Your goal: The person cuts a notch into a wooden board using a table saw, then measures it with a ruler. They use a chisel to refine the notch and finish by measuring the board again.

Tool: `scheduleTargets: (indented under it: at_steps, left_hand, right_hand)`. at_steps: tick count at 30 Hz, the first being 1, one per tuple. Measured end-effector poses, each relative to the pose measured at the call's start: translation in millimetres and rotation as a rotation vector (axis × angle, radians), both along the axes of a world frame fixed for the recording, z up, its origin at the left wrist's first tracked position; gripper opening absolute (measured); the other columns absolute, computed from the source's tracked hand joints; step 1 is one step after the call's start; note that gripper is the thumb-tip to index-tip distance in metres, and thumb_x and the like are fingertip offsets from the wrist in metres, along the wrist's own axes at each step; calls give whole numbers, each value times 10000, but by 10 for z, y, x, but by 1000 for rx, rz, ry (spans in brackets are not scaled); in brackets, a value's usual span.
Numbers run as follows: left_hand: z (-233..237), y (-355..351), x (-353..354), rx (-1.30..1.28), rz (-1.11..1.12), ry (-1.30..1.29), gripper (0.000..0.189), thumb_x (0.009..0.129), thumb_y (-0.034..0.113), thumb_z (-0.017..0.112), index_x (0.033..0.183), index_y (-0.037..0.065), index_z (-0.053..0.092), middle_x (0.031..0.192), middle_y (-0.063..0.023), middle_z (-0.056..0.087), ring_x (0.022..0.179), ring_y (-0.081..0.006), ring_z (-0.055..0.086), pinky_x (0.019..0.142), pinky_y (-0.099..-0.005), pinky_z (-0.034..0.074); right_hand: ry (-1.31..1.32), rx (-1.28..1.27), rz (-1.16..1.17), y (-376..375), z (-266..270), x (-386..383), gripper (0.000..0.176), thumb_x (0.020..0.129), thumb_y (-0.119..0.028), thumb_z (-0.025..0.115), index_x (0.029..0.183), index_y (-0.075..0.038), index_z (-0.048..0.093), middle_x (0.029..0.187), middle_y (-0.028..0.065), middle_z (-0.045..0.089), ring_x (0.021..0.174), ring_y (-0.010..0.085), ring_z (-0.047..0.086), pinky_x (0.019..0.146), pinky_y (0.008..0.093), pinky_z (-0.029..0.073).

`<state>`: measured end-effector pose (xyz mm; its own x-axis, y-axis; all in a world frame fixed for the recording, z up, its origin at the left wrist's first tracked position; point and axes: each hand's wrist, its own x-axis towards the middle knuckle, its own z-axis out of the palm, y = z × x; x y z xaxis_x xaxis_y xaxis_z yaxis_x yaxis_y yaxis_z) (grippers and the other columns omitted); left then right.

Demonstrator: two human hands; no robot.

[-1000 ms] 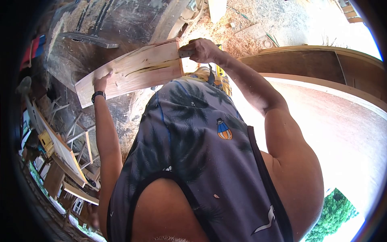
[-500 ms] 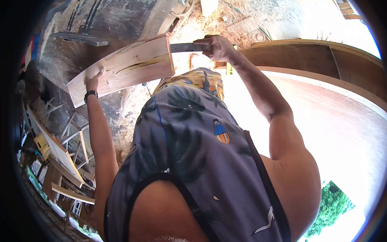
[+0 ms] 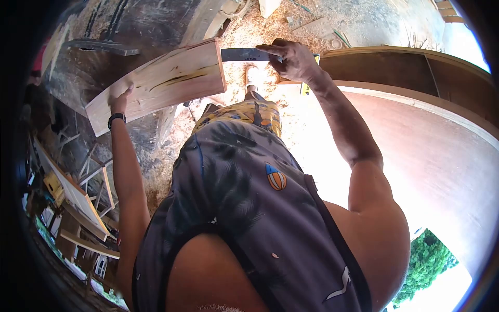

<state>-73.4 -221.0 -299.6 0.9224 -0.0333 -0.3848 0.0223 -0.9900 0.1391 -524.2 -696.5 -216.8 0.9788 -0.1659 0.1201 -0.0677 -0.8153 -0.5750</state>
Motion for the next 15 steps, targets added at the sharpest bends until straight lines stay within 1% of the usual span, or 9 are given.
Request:
scheduleTargets:
  at_steps: [2, 4, 5, 7, 8, 11, 13, 14, 15]
  left_hand:
    - [-20, 22, 38, -3, -19, 14, 1441, 614, 781, 785, 1526, -148, 169, 1608, -326, 200, 1506, -439, 209, 1241, -447, 169]
    - [188, -159, -166, 51, -11, 15, 1438, 639, 807, 745, 1527, -153, 146, 1618, -331, 156, 1524, -444, 130, 1245, -487, 99]
    - [207, -208, -227, 40, -9, 7, 1438, 639, 807, 745, 1527, -153, 146, 1618, -331, 156, 1524, -444, 130, 1245, -487, 99]
    - [188, -206, -289, 42, -46, -57, 1442, 646, 820, 727, 1527, -157, 135, 1619, -344, 125, 1534, -446, 55, 1239, -524, 45]
    - [154, -185, -299, -39, -63, -68, 1438, 655, 821, 719, 1527, -156, 127, 1615, -357, 108, 1536, -445, 22, 1240, -518, 36]
    - [287, -290, -408, -6, -39, -46, 1396, 706, 760, 726, 1525, -164, 75, 1607, -369, 115, 1515, -474, 133, 1233, -504, 154]
    - [602, -416, -596, -61, 17, 21, 1352, 742, 693, 733, 1526, -160, 39, 1602, -374, 133, 1492, -491, 205, 1215, -519, 212]
    - [141, -167, -431, -204, -66, -17, 1324, 762, 653, 730, 1538, -134, 1, 1604, -379, 99, 1479, -496, 238, 1213, -512, 221]
    - [360, -223, -575, -174, -54, 48, 1292, 769, 619, 735, 1570, -57, -21, 1614, -370, 41, 1492, -512, 175, 1208, -553, 209]
  right_hand:
    - [-12, -34, -5, 89, 90, 32, 476, 818, -86, 730, 1271, -222, 679, 847, 16, 658, 651, 200, 657, 540, 338, 537]
    - [-49, -57, -6, 191, 208, 75, 474, 815, -91, 738, 1268, -218, 681, 840, 12, 651, 629, 188, 646, 522, 330, 526]
    - [-57, -68, -3, 258, 265, 108, 474, 815, -91, 738, 1268, -218, 681, 840, 12, 651, 629, 188, 646, 522, 330, 526]
    - [-48, -19, -52, 430, 360, 196, 402, 836, -86, 679, 1208, -237, 713, 833, 39, 679, 621, 232, 665, 539, 366, 543]
    - [-48, -33, -43, 499, 393, 244, 403, 833, -86, 683, 1208, -229, 712, 834, 37, 680, 620, 227, 663, 542, 365, 543]
    - [-36, 3, -64, 807, 517, 449, 395, 832, -88, 687, 1205, -214, 713, 830, 35, 678, 614, 224, 659, 541, 363, 541]
    - [-40, -34, -64, 1052, 584, 598, 386, 831, -87, 689, 1205, -183, 712, 823, 55, 670, 632, 244, 659, 564, 365, 547]
    - [-53, -6, -86, 1184, 625, 661, 392, 822, -85, 697, 1204, -172, 711, 822, 70, 665, 652, 258, 662, 580, 375, 547]
    - [-77, 20, -96, 1313, 665, 759, 398, 813, -82, 705, 1203, -162, 711, 822, 86, 661, 672, 273, 665, 597, 384, 548]
